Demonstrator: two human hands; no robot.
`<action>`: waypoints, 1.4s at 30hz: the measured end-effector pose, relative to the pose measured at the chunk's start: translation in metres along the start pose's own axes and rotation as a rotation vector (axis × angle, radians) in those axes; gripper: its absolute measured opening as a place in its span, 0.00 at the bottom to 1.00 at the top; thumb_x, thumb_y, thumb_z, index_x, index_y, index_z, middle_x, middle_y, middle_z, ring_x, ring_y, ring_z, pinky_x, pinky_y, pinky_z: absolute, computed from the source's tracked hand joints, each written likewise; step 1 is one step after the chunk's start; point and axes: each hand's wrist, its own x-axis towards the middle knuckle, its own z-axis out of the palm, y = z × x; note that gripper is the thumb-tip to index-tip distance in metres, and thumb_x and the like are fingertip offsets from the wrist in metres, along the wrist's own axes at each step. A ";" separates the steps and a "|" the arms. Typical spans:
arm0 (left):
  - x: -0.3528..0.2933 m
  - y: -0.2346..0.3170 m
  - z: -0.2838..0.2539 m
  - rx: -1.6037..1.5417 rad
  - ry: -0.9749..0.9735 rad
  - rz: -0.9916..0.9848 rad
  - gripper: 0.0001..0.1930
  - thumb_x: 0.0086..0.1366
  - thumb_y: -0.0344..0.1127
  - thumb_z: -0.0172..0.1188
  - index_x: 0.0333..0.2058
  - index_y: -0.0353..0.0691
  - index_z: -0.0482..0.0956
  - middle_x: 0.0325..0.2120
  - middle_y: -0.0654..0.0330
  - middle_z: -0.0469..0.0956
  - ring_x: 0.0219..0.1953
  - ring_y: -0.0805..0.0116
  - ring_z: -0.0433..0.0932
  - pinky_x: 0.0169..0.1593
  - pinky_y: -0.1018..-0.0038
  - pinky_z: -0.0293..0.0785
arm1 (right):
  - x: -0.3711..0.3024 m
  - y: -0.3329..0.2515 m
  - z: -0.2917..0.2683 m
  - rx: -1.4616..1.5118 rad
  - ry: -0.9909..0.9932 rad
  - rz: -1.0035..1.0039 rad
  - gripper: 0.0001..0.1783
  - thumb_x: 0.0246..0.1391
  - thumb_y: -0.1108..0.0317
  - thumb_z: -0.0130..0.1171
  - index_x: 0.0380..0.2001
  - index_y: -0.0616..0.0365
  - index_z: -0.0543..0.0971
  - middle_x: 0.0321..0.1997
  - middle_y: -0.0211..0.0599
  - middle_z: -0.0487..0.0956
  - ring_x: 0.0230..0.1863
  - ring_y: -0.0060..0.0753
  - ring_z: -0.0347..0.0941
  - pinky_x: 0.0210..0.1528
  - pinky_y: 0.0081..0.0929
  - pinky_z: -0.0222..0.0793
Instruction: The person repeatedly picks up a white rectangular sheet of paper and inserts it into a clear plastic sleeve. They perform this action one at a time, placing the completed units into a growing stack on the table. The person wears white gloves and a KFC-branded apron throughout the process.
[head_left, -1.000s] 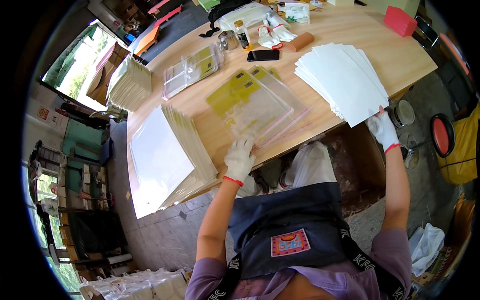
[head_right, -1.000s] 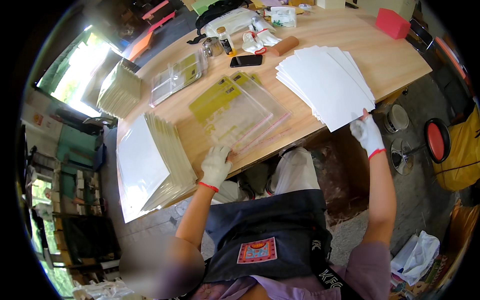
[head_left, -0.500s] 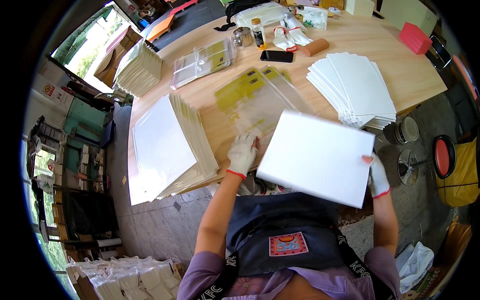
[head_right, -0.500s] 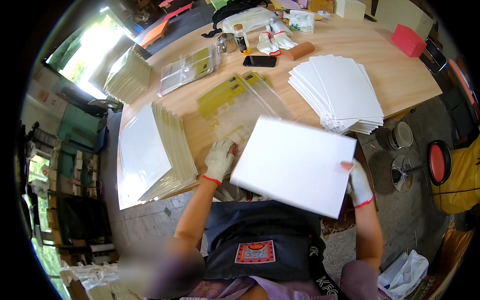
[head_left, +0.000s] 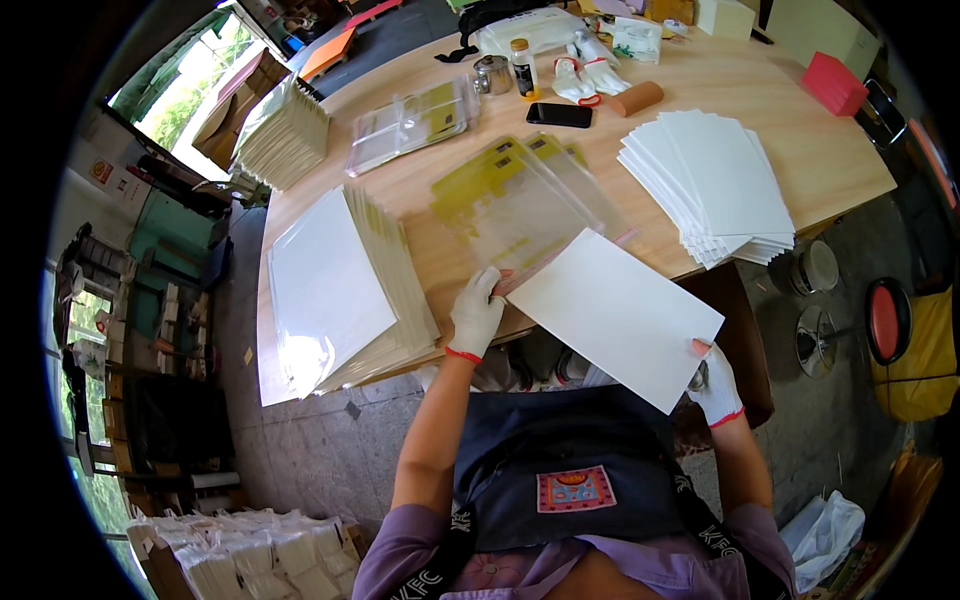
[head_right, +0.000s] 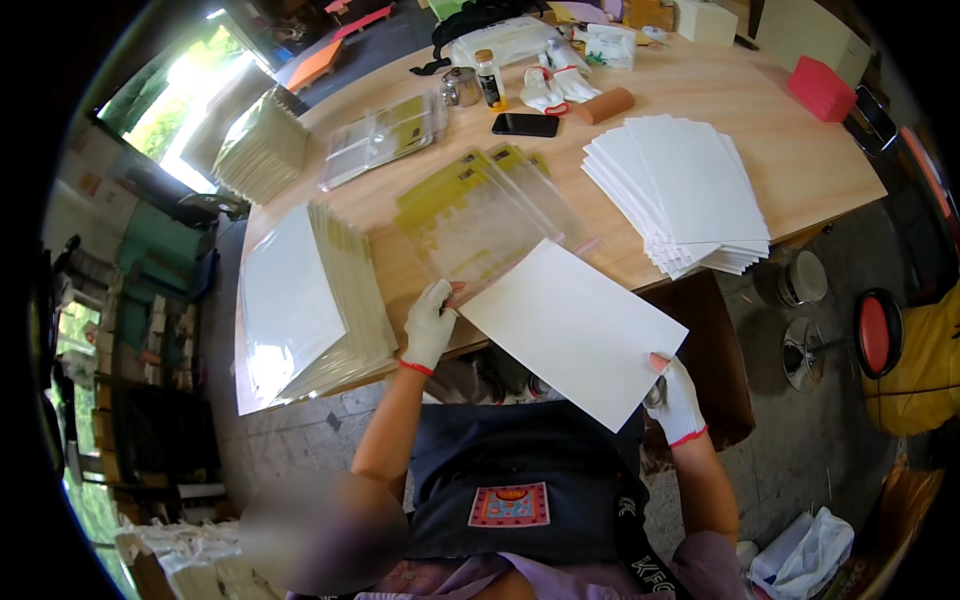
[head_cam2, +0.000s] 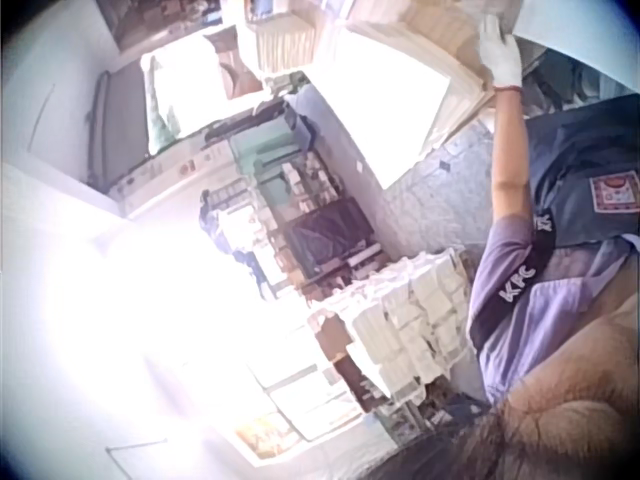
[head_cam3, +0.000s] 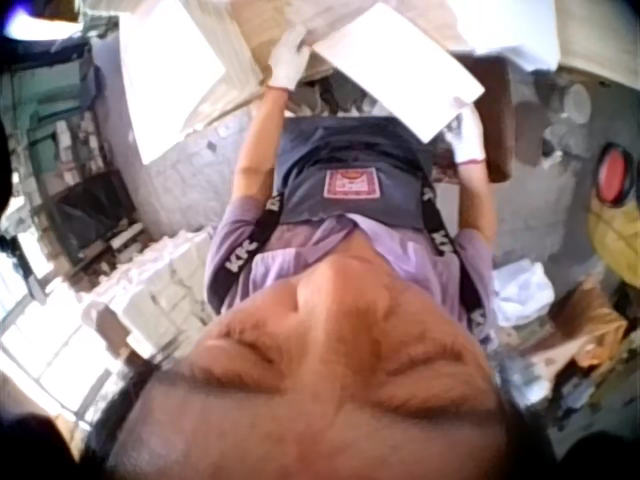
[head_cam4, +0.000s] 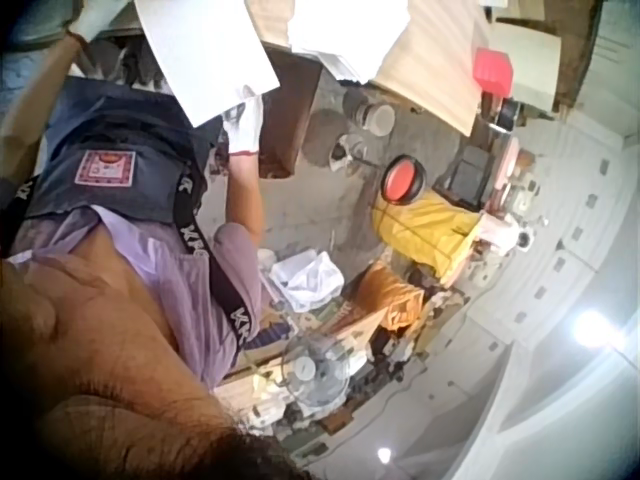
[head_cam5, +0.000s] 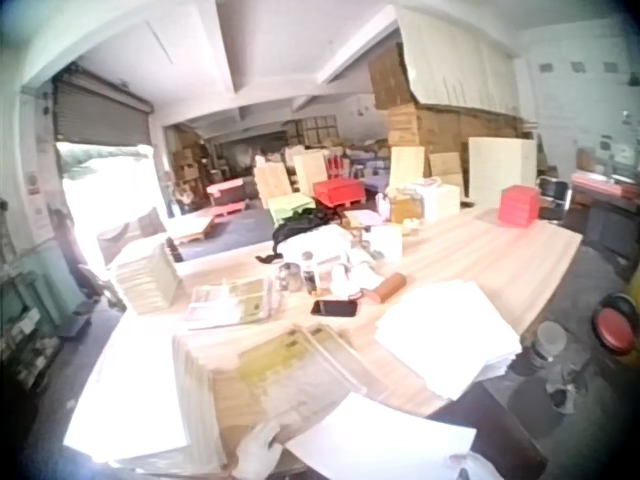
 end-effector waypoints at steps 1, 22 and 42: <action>0.002 -0.002 0.000 -0.097 -0.003 0.034 0.14 0.50 0.24 0.51 0.36 0.45 0.75 0.32 0.59 0.71 0.33 0.55 0.72 0.34 0.66 0.69 | 0.001 0.000 0.000 0.001 -0.033 -0.004 0.21 0.52 0.66 0.51 0.48 0.64 0.68 0.43 0.40 0.76 0.42 0.35 0.75 0.43 0.29 0.73; -0.074 -0.004 0.186 -1.599 -0.086 -0.593 0.21 0.58 0.26 0.56 0.51 0.35 0.66 0.46 0.57 0.71 0.43 0.67 0.71 0.44 0.73 0.71 | -0.060 0.008 0.087 -0.251 -0.026 0.083 0.14 0.58 0.60 0.48 0.41 0.57 0.69 0.28 0.30 0.74 0.17 0.19 0.67 0.14 0.15 0.59; -0.136 -0.034 0.044 -0.759 -0.132 -0.628 0.15 0.64 0.40 0.52 0.37 0.30 0.75 0.32 0.61 0.77 0.36 0.74 0.76 0.39 0.79 0.73 | 0.027 0.104 0.164 -1.656 -0.602 -0.778 0.09 0.52 0.59 0.51 0.30 0.51 0.73 0.20 0.40 0.76 0.22 0.43 0.75 0.22 0.40 0.67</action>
